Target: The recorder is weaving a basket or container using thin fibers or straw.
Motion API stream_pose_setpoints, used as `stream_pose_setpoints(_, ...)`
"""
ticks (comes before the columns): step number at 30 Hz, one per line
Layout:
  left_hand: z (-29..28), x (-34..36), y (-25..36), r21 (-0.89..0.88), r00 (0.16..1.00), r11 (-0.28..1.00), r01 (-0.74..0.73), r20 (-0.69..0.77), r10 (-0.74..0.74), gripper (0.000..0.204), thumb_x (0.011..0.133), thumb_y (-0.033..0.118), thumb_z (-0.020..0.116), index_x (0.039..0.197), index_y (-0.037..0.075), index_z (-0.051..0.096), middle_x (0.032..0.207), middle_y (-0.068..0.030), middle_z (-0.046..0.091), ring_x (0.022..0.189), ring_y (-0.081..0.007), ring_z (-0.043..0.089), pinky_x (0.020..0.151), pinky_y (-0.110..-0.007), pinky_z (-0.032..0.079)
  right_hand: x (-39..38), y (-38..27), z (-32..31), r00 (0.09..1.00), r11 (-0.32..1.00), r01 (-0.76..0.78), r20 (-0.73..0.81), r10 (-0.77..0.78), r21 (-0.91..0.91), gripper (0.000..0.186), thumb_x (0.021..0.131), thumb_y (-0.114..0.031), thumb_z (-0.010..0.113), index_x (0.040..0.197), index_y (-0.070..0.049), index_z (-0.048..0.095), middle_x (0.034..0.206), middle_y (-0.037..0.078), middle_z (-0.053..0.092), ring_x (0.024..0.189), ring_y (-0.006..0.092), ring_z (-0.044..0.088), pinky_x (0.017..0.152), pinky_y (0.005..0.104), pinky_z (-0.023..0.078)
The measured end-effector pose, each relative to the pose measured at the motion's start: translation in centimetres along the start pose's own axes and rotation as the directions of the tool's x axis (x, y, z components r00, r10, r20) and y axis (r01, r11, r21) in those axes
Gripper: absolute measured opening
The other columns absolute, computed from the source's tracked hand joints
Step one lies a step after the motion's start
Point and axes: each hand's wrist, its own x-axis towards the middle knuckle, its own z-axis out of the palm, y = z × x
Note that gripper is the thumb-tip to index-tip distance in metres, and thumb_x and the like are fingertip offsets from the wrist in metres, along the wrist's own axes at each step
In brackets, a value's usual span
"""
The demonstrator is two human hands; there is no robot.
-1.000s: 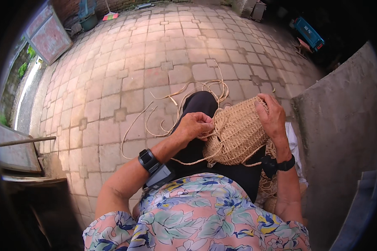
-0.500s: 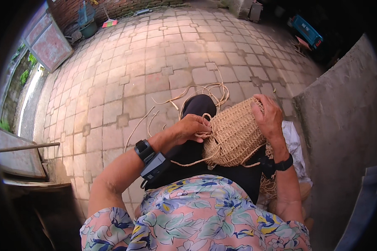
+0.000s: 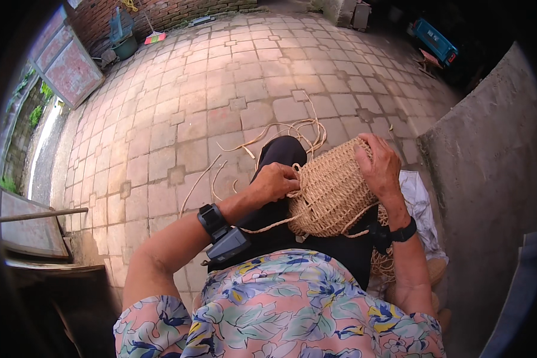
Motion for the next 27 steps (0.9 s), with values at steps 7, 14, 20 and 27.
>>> stream_pose_setpoints(7, 2.4, -0.7, 1.3, 0.390, 0.962, 0.921, -0.015, -0.244, 0.119, 0.027, 0.080, 0.023, 0.056, 0.094, 0.007, 0.074, 0.079, -0.0239, 0.067, 0.077, -0.0403, 0.067, 0.073, -0.047, 0.054, 0.1, 0.2, 0.5, 1.000, 1.000, 0.008, -0.018, -0.008, -0.018, 0.027, 0.083, -0.019, 0.062, 0.104, -0.002, 0.065, 0.096, 0.016, 0.068, 0.091, 0.0354, 0.064, 0.079, 0.0429, 0.050)
stream_pose_setpoints(14, 2.5, -3.1, 1.3, 0.264, 0.872, 0.913, -0.310, -0.303, 0.384, 0.018, 0.078, 0.013, 0.061, 0.084, -0.003, 0.065, 0.066, -0.0181, 0.062, 0.059, -0.0298, 0.065, 0.061, -0.039, 0.052, 2.6, 0.3, -0.4, 0.924, 0.897, -0.355, 0.247, 0.292, 0.265, 0.025, 0.083, -0.025, 0.066, 0.098, -0.004, 0.067, 0.090, 0.014, 0.068, 0.080, 0.0298, 0.066, 0.074, 0.0385, 0.051)
stream_pose_setpoints(20, -1.2, -1.2, 0.4, -0.176, 0.994, 0.982, -0.061, 0.084, 0.077, 0.016, 0.085, 0.017, 0.070, 0.086, 0.002, 0.063, 0.069, -0.0021, 0.061, 0.061, -0.0086, 0.058, 0.049, -0.024, 0.047, 2.5, 1.0, 1.4, 0.966, 0.979, -0.184, 0.197, 0.165, 0.084, 0.029, 0.082, -0.033, 0.066, 0.095, -0.006, 0.066, 0.089, 0.011, 0.067, 0.078, 0.0313, 0.065, 0.072, 0.0423, 0.049)
stream_pose_setpoints(27, -5.5, 0.1, 1.0, 0.556, 0.841, 0.695, -0.455, 0.013, 0.541, 0.017, 0.085, 0.019, 0.067, 0.084, 0.004, 0.060, 0.071, -0.0010, 0.061, 0.065, -0.0137, 0.061, 0.056, -0.032, 0.050, 2.4, 0.9, 1.5, 0.982, 0.986, -0.116, 0.162, 0.097, 0.117, 0.030, 0.082, -0.031, 0.065, 0.097, -0.006, 0.066, 0.091, 0.012, 0.067, 0.081, 0.0337, 0.064, 0.072, 0.0425, 0.049)
